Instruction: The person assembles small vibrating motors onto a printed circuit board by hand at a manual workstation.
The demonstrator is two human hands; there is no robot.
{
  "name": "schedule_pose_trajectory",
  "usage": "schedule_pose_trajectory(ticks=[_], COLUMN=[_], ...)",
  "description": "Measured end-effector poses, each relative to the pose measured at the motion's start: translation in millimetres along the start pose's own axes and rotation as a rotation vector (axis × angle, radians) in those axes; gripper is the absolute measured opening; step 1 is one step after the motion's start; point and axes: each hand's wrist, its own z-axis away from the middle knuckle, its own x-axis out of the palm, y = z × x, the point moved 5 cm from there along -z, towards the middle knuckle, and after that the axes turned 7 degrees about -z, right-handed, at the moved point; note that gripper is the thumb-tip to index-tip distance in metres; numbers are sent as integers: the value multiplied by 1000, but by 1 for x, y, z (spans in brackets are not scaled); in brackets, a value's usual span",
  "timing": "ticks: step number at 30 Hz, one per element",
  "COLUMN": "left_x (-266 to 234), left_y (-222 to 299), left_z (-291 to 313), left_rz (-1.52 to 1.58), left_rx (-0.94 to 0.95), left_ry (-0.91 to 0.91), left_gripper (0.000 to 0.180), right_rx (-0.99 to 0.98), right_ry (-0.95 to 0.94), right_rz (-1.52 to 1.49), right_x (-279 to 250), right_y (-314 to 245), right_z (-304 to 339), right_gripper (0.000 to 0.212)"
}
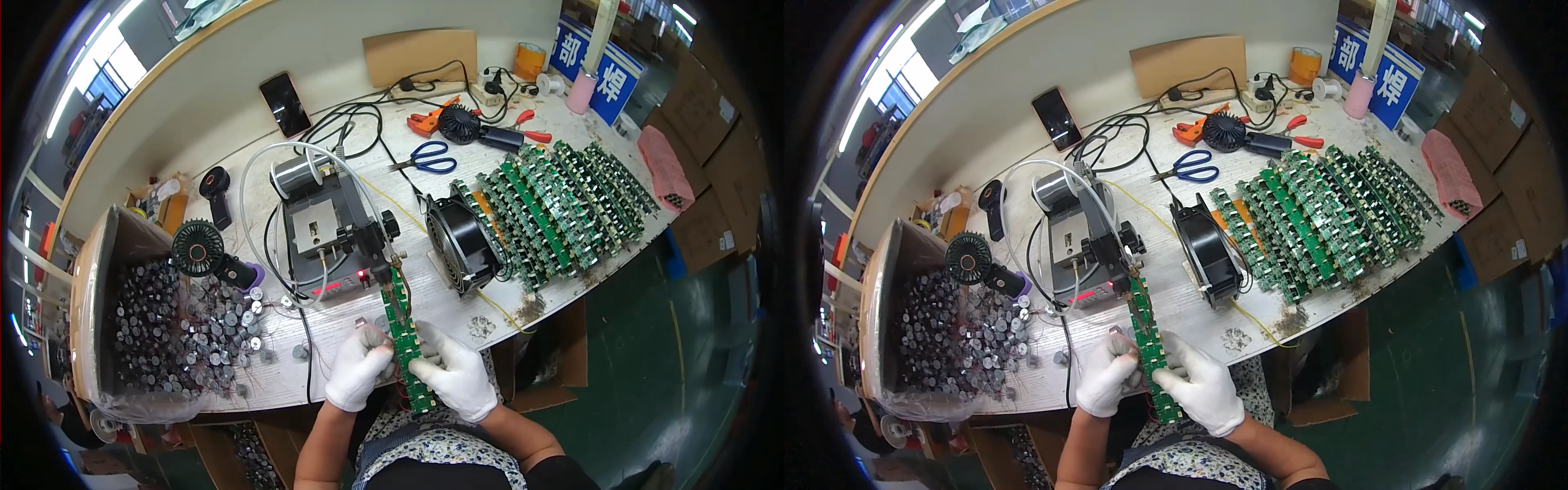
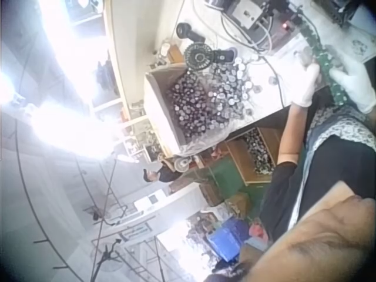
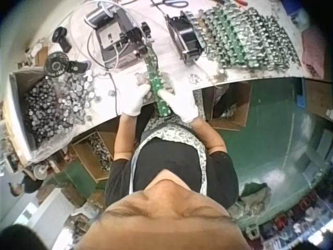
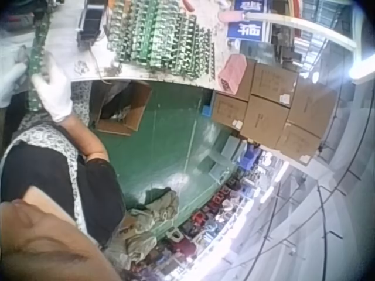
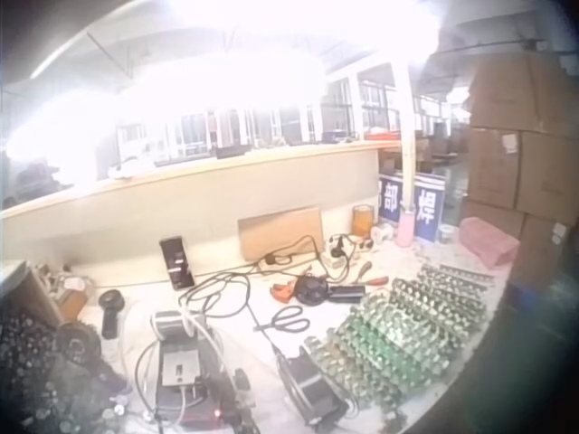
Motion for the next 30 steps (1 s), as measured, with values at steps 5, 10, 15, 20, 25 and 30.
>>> schedule_pose_trajectory(ticks=[5,10,15,20,25,30], left_x=[1,1,1,1,2,5], left_y=[-2,2,3,6,8,10], left_z=[1,3,1,2,2,1], left_rz=[48,57,25,32,1,27], left_rx=[-21,-26,-29,-22,-22,-27], left_ry=[25,55,69,82,93,94], left_gripper=[9,9,9,10,9,9], right_rx=[20,5,36,10,28,14], right_ry=[-3,-12,-21,-12,-9,2], right_rz=[-12,-17,-44,-3,-21,3], right_x=[0,2,2,2,1,0], right_y=[0,-5,-9,-11,-12,-14], right_z=[0,-1,-3,-3,-2,-2], right_gripper=[52,53,55,56,52,52])
